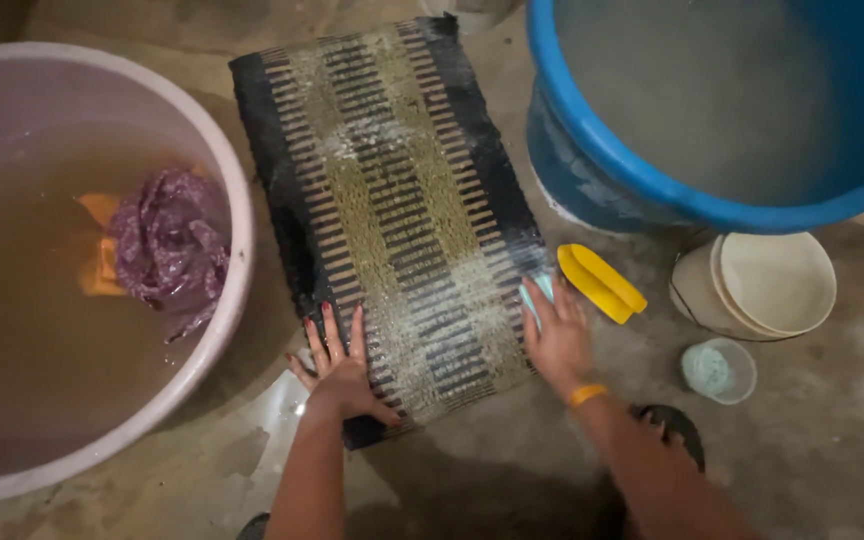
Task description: Scrubbing a small rug on the floor using a brush and soap.
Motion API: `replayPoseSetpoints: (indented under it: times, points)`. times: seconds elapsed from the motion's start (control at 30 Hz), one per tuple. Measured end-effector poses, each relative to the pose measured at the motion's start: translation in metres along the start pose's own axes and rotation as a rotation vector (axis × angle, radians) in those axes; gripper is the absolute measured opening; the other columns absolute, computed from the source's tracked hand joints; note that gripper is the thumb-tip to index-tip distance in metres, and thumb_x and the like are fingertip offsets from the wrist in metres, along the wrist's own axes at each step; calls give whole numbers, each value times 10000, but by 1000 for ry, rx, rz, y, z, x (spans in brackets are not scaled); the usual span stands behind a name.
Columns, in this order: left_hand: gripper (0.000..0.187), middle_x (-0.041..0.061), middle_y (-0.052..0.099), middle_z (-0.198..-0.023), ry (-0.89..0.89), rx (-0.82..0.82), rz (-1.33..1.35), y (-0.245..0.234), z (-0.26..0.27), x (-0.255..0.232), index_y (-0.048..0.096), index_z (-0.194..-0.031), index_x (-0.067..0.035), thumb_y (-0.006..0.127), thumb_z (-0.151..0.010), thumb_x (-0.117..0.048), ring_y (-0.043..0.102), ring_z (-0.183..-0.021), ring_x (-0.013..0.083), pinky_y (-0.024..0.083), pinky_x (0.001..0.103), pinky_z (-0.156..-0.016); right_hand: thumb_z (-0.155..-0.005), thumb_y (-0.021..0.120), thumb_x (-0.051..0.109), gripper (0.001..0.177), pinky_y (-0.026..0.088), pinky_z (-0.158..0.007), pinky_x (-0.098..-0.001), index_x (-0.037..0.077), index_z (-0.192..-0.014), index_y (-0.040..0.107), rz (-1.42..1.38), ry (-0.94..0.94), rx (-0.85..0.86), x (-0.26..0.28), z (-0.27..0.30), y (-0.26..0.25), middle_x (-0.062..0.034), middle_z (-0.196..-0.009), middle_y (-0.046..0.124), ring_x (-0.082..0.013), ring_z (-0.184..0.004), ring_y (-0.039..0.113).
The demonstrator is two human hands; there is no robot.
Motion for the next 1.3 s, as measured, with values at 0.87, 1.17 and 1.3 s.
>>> replayPoseSetpoints:
  times: [0.87,1.17,1.3]
  points:
    - [1043,46,-367,-1670,-4,-22,75,23,-32,15,-136,-1620,-404,328,-824,-893,-337,-1527,343,-165,747,-1128,-881,655,222,286,494,-999,-483,265,-1141,766,-302,-629,246,148,52,-6,-153,-1325,681,-312,-1218,628]
    - [979,112,-298,-1672,148,-509,-189,52,-76,37,-76,-1617,-339,307,-899,-883,-266,-1503,413,-134,786,-1054,-828,661,240,460,468,-1081,-432,327,-1276,725,-482,-881,478,229,73,25,-51,-1495,571,-261,-1351,574]
    - [1175,150,-321,-1660,178,-490,-185,0,-31,8,-104,-1615,-307,444,-794,-944,-290,-1493,436,-135,805,-1038,-893,641,262,362,489,-1060,-405,391,-1221,722,-318,-824,645,138,66,41,-19,-1518,560,-271,-1367,556]
Point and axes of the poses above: each hand's wrist, its own z-axis away from the middle knuckle, its own y-axis out of the palm, x = y × z, the point moved 9 cm from there along -z, towards the middle knuckle
